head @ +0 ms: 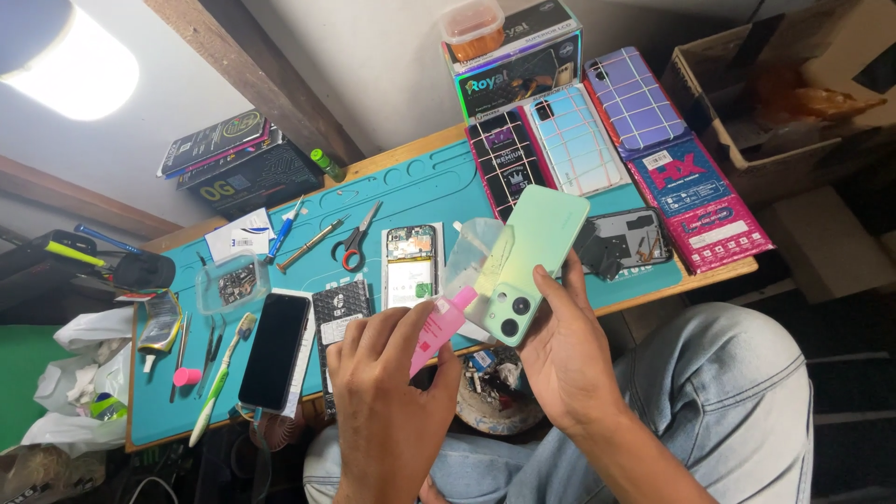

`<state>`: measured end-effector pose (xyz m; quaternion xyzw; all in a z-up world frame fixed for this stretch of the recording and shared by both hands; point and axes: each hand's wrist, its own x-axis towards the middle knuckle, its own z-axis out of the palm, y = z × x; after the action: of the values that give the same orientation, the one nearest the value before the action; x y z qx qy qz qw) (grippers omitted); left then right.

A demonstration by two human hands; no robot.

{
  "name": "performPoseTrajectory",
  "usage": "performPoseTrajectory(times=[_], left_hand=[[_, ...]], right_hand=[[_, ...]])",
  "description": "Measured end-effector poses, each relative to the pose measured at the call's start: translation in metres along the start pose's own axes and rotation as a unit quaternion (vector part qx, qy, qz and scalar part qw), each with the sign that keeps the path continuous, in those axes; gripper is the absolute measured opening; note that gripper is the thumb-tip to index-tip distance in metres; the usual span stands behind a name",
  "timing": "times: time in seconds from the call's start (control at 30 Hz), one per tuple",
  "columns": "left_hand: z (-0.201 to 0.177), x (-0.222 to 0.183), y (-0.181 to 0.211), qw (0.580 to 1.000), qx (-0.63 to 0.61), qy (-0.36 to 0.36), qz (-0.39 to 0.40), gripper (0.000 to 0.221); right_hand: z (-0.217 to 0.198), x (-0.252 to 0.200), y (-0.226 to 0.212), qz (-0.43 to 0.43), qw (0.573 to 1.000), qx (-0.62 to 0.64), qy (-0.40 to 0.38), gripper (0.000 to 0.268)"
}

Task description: Cleaning the back surface of a smartphone and applying a protective film.

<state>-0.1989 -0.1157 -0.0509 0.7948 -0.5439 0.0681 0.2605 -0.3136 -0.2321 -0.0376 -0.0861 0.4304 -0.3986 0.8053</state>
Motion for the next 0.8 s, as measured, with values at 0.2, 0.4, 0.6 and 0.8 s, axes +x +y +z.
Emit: performPoseTrajectory(times=[0.2,0.4,0.6,0.8], left_hand=[[-0.004,0.002,0.003,1.000,0.006,0.006,0.005,0.037],[-0.005,0.004,0.003,1.000,-0.010,0.002,-0.005,0.040],[-0.004,0.005,0.003,0.998,-0.050,0.020,-0.011,0.038],[-0.014,0.020,0.007,0.957,-0.208,-0.024,-0.201,0.042]], right_hand=[[0.000,-0.001,-0.002,0.005,1.000,-0.001,0.000,0.057],[-0.003,0.002,0.000,0.004,1.000,0.018,-0.016,0.050],[-0.001,0.000,-0.003,0.009,1.000,0.024,-0.006,0.056],[-0.010,0.006,-0.004,-0.011,1.000,0.002,-0.014,0.048]])
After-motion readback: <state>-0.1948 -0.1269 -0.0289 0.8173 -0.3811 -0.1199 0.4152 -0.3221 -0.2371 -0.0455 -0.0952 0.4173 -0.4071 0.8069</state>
